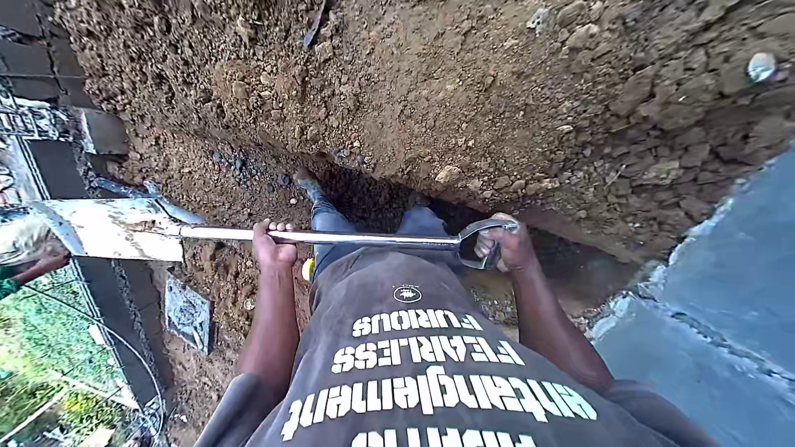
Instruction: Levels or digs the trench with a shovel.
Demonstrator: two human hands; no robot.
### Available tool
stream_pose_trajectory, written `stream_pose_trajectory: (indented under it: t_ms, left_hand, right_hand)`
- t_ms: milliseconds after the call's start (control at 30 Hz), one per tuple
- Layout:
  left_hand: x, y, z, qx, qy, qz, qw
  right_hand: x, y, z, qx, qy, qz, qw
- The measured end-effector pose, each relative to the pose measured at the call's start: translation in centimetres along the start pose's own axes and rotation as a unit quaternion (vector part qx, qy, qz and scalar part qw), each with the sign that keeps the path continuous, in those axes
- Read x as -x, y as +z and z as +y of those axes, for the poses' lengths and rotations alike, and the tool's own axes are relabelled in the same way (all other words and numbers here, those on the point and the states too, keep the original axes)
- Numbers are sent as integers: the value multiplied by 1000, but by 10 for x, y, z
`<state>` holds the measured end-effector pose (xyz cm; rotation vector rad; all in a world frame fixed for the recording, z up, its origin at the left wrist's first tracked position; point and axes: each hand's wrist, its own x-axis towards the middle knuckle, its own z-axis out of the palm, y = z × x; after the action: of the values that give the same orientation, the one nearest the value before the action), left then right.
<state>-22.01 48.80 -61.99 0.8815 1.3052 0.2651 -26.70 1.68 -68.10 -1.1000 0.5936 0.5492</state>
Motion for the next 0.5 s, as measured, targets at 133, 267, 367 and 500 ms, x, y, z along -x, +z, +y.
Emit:
stream_pose_trajectory:
  t_ms: [133, 267, 367, 500]
  left_hand:
    - [-38, 11, 21, -8, -12, -43, 999]
    - [-107, 8, 66, -21, -21, -100, 995]
    - [-182, 5, 111, -33, -3, -131, 991]
    - [-307, -10, 186, -49, -13, -153, 987]
  right_hand:
    - [-9, 27, 14, -8, -26, 29, 999]
    - [-30, 96, 37, -5, -55, 53, 997]
    - [-59, 168, 62, -1, -96, 62, 993]
    - [-103, 296, 107, 1, -105, 99, 990]
